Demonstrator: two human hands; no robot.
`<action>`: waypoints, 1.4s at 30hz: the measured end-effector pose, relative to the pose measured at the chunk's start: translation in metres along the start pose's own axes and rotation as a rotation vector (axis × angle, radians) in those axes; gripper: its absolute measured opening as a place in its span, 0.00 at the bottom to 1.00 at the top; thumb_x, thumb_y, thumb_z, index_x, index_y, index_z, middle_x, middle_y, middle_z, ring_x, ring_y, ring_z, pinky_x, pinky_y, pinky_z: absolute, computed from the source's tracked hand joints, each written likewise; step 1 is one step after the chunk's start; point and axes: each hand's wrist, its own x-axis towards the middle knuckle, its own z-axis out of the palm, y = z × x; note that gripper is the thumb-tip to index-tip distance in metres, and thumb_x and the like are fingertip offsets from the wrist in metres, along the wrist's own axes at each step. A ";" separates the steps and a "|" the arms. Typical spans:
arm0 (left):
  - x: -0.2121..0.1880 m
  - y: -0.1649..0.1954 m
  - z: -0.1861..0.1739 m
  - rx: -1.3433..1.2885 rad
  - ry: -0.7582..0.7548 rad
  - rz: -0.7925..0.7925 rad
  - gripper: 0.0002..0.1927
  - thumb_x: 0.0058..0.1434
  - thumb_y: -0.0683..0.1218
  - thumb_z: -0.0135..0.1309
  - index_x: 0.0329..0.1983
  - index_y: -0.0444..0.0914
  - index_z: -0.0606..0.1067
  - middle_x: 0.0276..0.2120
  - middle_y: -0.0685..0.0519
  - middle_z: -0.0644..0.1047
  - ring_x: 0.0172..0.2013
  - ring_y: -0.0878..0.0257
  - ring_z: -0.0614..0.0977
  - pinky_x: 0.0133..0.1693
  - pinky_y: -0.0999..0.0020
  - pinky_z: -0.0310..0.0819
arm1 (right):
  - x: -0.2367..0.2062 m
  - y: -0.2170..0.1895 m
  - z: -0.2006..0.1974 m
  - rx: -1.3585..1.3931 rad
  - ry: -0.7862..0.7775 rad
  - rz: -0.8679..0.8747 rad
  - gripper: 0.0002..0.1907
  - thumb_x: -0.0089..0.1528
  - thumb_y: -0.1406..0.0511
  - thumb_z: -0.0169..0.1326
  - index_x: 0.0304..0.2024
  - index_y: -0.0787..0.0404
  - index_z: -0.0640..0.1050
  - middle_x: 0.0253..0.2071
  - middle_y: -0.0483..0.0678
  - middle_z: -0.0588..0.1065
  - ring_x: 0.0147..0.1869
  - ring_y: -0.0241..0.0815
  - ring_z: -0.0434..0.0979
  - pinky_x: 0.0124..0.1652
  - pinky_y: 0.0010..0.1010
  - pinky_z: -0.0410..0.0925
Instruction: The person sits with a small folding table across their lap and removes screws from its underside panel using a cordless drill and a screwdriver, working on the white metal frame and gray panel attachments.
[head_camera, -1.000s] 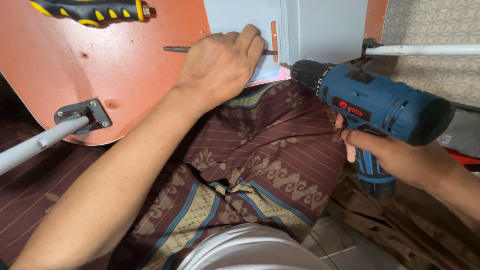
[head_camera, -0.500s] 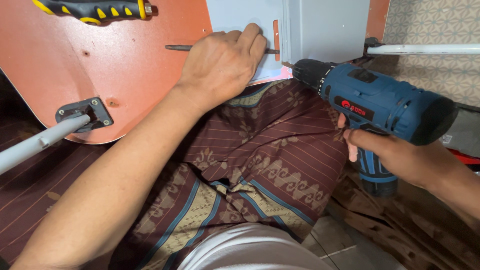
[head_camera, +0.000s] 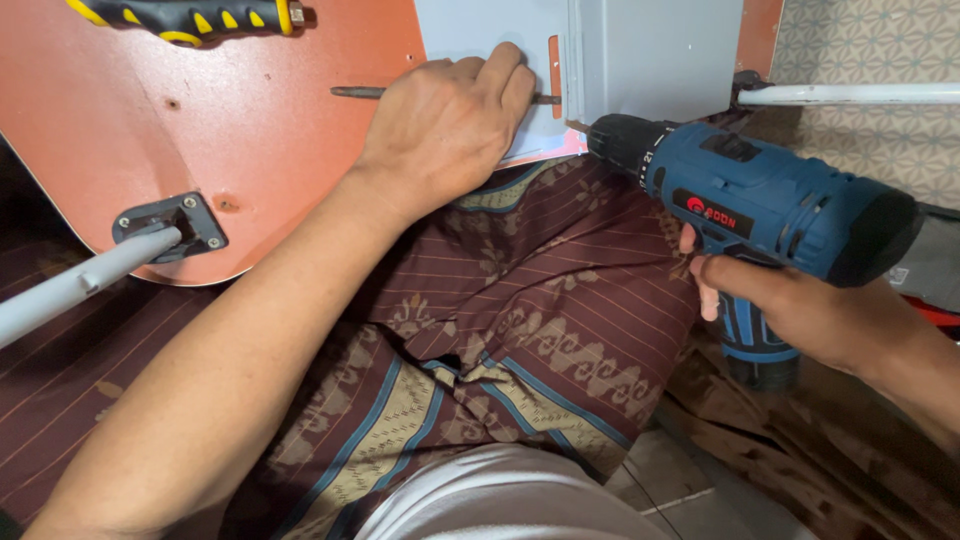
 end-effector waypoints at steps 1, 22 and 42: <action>0.000 0.000 0.000 0.000 0.002 -0.001 0.04 0.65 0.44 0.50 0.39 0.38 0.72 0.39 0.51 0.72 0.32 0.61 0.80 0.32 0.62 0.76 | 0.000 0.000 0.000 -0.010 0.005 -0.007 0.10 0.59 0.72 0.53 0.43 0.62 0.79 0.29 0.48 0.81 0.32 0.37 0.82 0.36 0.32 0.76; -0.001 0.000 0.001 0.017 0.003 -0.006 0.05 0.65 0.44 0.50 0.39 0.38 0.72 0.39 0.52 0.72 0.33 0.62 0.81 0.31 0.62 0.76 | 0.002 0.013 0.001 0.183 -0.032 -0.019 0.11 0.62 0.74 0.52 0.47 0.66 0.79 0.36 0.53 0.81 0.35 0.41 0.82 0.37 0.35 0.77; 0.000 0.003 -0.018 -0.026 0.065 -0.032 0.06 0.61 0.44 0.52 0.40 0.39 0.72 0.36 0.53 0.72 0.32 0.61 0.81 0.30 0.62 0.76 | -0.011 0.075 -0.036 0.256 -0.005 0.014 0.25 0.63 0.69 0.59 0.64 0.64 0.77 0.32 0.58 0.77 0.34 0.51 0.83 0.36 0.43 0.79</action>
